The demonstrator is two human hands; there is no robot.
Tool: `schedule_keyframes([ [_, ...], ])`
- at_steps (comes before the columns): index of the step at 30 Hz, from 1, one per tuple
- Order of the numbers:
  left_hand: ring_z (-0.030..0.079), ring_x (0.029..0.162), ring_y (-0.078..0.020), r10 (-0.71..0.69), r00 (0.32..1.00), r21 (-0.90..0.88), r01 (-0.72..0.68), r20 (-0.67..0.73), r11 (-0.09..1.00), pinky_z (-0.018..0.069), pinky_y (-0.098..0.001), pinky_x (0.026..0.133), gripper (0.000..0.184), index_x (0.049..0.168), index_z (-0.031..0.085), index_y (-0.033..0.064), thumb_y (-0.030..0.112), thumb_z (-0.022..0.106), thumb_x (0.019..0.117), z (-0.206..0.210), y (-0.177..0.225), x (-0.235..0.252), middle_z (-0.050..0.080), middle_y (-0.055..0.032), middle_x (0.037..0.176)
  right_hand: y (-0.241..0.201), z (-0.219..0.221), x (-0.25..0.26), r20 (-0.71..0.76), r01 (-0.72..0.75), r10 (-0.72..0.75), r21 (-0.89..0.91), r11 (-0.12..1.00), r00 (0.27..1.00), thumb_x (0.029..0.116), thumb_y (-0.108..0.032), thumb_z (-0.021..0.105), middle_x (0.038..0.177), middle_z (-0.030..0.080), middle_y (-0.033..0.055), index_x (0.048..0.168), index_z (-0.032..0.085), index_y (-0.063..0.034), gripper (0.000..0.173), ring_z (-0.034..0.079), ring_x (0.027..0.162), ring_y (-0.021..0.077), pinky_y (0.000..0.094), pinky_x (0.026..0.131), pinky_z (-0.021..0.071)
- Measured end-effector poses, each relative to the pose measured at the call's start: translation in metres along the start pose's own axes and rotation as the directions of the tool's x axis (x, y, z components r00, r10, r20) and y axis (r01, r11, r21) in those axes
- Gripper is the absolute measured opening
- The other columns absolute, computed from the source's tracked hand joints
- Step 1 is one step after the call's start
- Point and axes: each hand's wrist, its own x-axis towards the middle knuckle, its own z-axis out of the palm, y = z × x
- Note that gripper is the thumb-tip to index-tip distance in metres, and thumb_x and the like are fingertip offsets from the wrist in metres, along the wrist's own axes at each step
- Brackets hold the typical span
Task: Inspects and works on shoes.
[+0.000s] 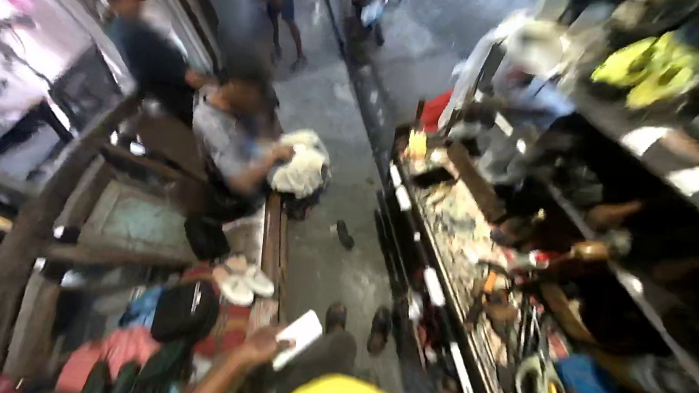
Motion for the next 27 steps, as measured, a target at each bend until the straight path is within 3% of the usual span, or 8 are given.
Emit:
schedule_keyframes([
  [2, 0.063, 0.119, -0.0279, -0.031, 0.999, -0.03, 0.031, 0.009, 0.999, 0.048, -0.0505, 0.106, 0.044, 0.134, 0.063, 0.0064, 0.035, 0.063, 0.1012, 0.009, -0.015, -0.014, 0.066, -0.0171, 0.127, 0.002, 0.008, 0.01, 0.007, -0.031, 0.031, -0.021, 0.999, 0.999, 0.1014, -0.019, 0.064, 0.128, 0.064, 0.0242, 0.144, 0.055, -0.0022, 0.047, 0.066, 0.111, 0.0343, 0.0532, 0.097, 0.0537],
  [5, 0.067, 0.11, -0.0238, -0.081, 0.997, -0.168, 0.079, -0.01, 0.983, 0.0527, -0.0474, 0.1, 0.038, 0.129, 0.065, 0.0066, 0.033, 0.063, 0.1018, 0.017, -0.046, -0.024, 0.069, -0.0144, 0.119, -0.017, 0.02, 0.02, 0.077, -0.063, 0.068, -0.058, 0.996, 0.995, 0.1029, -0.017, 0.061, 0.118, 0.067, 0.0226, 0.142, 0.056, -0.0035, 0.042, 0.068, 0.099, 0.032, 0.0516, 0.088, 0.0568],
  [8, 0.066, 0.109, -0.0234, -0.137, 0.99, -0.299, 0.124, -0.025, 0.946, 0.0526, -0.0465, 0.099, 0.035, 0.127, 0.066, 0.0054, 0.03, 0.063, 0.102, 0.021, -0.074, -0.03, 0.069, -0.0144, 0.119, -0.039, 0.029, 0.034, 0.144, -0.074, 0.09, -0.116, 0.99, 0.985, 0.1031, -0.018, 0.06, 0.115, 0.068, 0.0215, 0.143, 0.055, -0.0036, 0.042, 0.069, 0.096, 0.0309, 0.0499, 0.087, 0.0571],
  [12, 0.067, 0.097, -0.0179, -0.097, 0.993, -0.412, 0.058, -0.072, 0.909, 0.055, -0.0412, 0.09, 0.031, 0.119, 0.068, 0.0046, 0.029, 0.064, 0.1005, 0.014, -0.12, -0.025, 0.07, -0.01, 0.108, -0.07, 0.045, 0.063, 0.193, -0.106, 0.148, -0.212, 0.971, 0.97, 0.1033, -0.018, 0.06, 0.118, 0.067, 0.0216, 0.143, 0.054, -0.0037, 0.043, 0.069, 0.099, 0.0314, 0.0507, 0.087, 0.0578],
  [15, 0.067, 0.108, -0.023, -0.165, 0.985, -0.423, 0.126, -0.056, 0.897, 0.054, -0.047, 0.098, 0.037, 0.13, 0.065, 0.0048, 0.03, 0.062, 0.1021, -0.005, -0.133, -0.016, 0.069, -0.0141, 0.119, -0.102, 0.057, 0.088, 0.222, -0.086, 0.156, -0.298, 0.951, 0.962, 0.1031, -0.019, 0.06, 0.12, 0.067, 0.0217, 0.144, 0.054, -0.0033, 0.044, 0.069, 0.101, 0.0314, 0.0502, 0.089, 0.0568],
  [18, 0.068, 0.106, -0.0222, -0.203, 0.977, -0.49, 0.145, -0.067, 0.86, 0.0559, -0.0459, 0.095, 0.037, 0.13, 0.065, 0.0062, 0.031, 0.062, 0.1023, -0.02, -0.152, -0.01, 0.07, -0.0134, 0.117, -0.135, 0.071, 0.123, 0.249, -0.052, 0.163, -0.399, 0.915, 0.955, 0.1025, -0.02, 0.06, 0.125, 0.066, 0.023, 0.144, 0.053, -0.0026, 0.046, 0.067, 0.108, 0.0338, 0.0524, 0.096, 0.0547],
  [21, 0.067, 0.112, -0.0229, -0.3, 0.954, -0.572, 0.23, -0.029, 0.787, 0.0541, -0.0461, 0.099, 0.04, 0.135, 0.063, 0.0062, 0.029, 0.063, 0.1015, -0.024, -0.166, -0.015, 0.069, -0.0141, 0.123, -0.163, 0.082, 0.159, 0.248, -0.057, 0.187, -0.454, 0.889, 0.951, 0.1024, -0.022, 0.061, 0.129, 0.063, 0.0233, 0.144, 0.053, -0.0032, 0.046, 0.067, 0.11, 0.0348, 0.0535, 0.096, 0.0545],
  [27, 0.068, 0.103, -0.0233, -0.401, 0.914, -0.639, 0.348, 0.068, 0.686, 0.0544, -0.0471, 0.095, 0.036, 0.127, 0.065, -0.0003, 0.025, 0.064, 0.1004, -0.023, -0.173, -0.016, 0.07, -0.0165, 0.113, -0.223, 0.116, 0.262, 0.289, -0.072, 0.263, -0.535, 0.842, 0.92, 0.1032, -0.022, 0.061, 0.132, 0.062, 0.023, 0.145, 0.052, -0.0035, 0.047, 0.066, 0.112, 0.0337, 0.0514, 0.097, 0.0539],
])
